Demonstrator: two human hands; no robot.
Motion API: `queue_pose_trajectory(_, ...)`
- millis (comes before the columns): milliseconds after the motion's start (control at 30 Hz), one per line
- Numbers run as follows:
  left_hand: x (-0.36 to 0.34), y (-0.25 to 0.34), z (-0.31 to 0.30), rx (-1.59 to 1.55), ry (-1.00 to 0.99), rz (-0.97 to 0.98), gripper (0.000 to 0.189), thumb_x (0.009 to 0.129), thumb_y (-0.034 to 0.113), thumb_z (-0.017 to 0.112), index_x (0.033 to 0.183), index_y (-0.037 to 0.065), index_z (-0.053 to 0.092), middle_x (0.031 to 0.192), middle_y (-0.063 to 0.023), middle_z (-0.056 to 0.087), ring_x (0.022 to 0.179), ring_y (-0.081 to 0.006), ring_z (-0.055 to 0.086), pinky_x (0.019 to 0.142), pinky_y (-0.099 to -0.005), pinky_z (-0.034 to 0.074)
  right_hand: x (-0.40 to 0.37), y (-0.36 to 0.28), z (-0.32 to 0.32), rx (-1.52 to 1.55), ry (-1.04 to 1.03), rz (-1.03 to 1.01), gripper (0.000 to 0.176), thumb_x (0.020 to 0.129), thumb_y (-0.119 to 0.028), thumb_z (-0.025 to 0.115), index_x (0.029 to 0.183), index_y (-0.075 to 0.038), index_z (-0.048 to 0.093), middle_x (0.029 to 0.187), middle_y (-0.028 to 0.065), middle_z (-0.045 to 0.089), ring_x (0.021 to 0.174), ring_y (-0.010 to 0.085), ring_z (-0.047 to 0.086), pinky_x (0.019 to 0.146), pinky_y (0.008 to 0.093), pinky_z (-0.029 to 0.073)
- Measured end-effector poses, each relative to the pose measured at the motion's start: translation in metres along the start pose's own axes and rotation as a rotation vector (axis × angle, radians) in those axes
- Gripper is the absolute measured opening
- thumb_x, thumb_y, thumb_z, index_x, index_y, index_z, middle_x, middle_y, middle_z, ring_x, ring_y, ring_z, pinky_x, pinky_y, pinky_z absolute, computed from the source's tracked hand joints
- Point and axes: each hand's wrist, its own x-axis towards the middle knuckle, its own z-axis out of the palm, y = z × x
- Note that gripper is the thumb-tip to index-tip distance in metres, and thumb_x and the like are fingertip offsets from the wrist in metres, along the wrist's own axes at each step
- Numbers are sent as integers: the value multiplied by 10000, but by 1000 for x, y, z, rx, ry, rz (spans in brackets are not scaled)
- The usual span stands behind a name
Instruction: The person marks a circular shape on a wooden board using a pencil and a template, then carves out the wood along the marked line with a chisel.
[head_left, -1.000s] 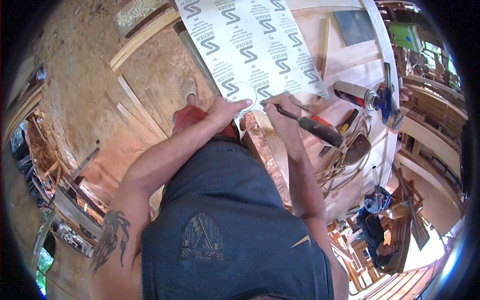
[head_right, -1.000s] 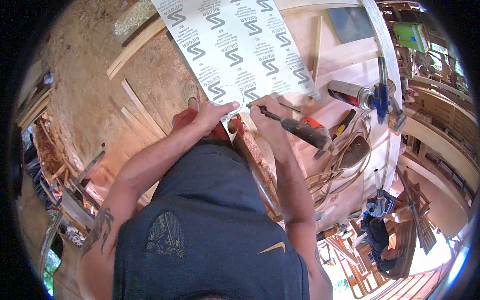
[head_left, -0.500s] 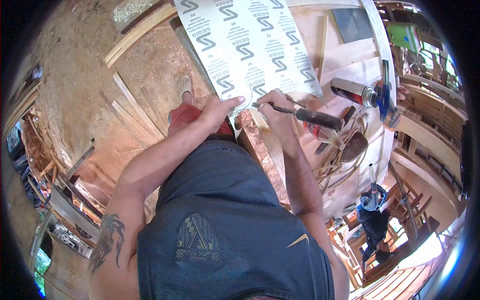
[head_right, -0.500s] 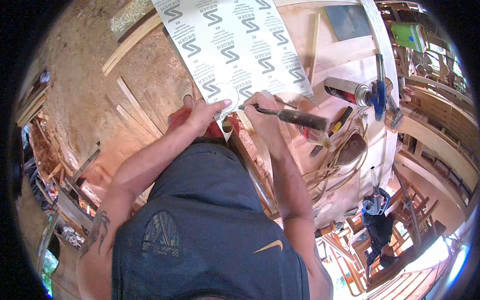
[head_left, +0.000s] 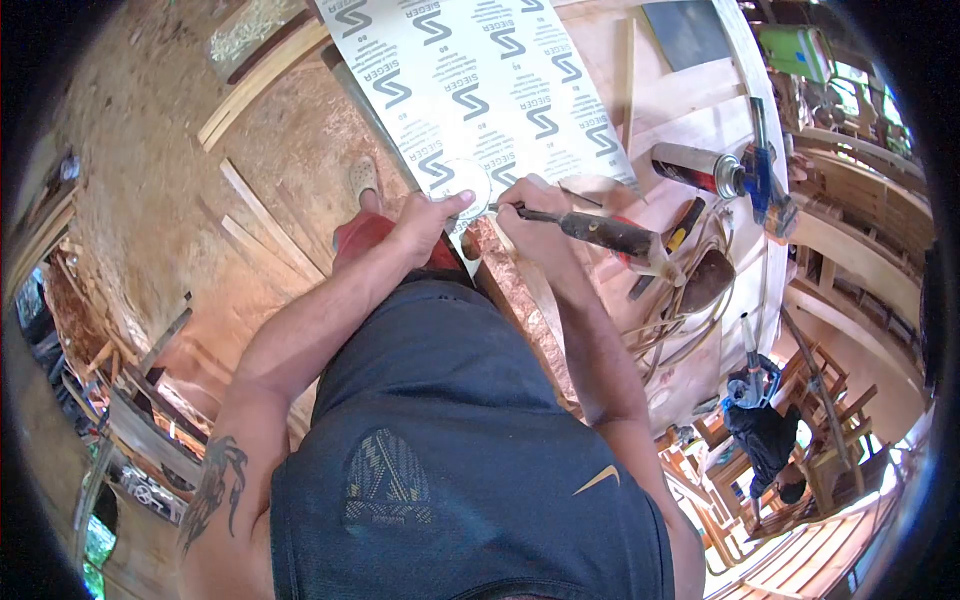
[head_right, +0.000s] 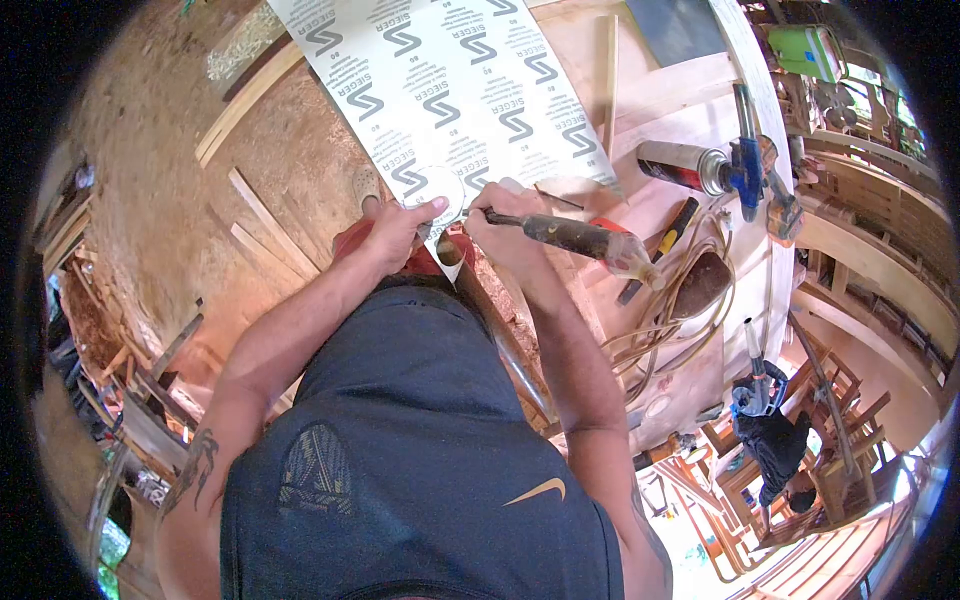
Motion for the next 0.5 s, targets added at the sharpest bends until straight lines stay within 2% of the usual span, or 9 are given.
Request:
queue_pose_trajectory(67,4,-2,-2,-7,0,-29,406,943,132,739,1297,-39,635,1216,-100,709,1102,-192,664,948,-328,516,1,-4,-2,-72,-2,-5,56,737,-98,691,721,-63,650,672,117,638,615,272,631,594,419,488)
queue_pose_trajectory(167,9,-8,-5,-40,-36,0,408,945,121,737,1305,-37,628,1232,-98,702,1112,-189,658,957,-328,510,-1,-9,-3,-11,-12,68,77,746,-126,696,726,-69,649,673,126,643,624,287,641,594,437,487)
queue_pose_trajectory(267,7,-5,-4,-41,-30,-2,407,945,115,735,1306,-38,628,1236,-97,701,1114,-187,658,966,-327,508,-1,-6,-2,-60,-2,26,67,752,-121,696,741,-73,650,665,124,640,623,285,646,586,429,485)
queue_pose_trajectory(367,-1,6,2,59,32,-37,411,945,119,735,1311,-35,628,1238,-96,702,1120,-187,658,975,-327,507,-1,-7,-4,-87,2,-18,50,771,-105,686,770,-61,662,650,107,635,602,238,639,577,395,491)
queue_pose_trajectory(467,1,2,1,5,9,14,413,946,121,734,1313,-36,628,1241,-98,701,1127,-189,657,977,-325,510,-2,-13,-5,128,9,141,48,794,-92,673,795,-44,674,644,91,632,586,194,623,573,358,496)
queue_pose_trajectory(500,1,3,1,1,4,11,426,945,103,730,1325,-31,592,1236,-100,691,1110,-190,661,948,-320,525,-1,-12,-5,121,9,128,52,799,-91,670,799,-40,676,644,92,633,586,188,622,571,354,496)
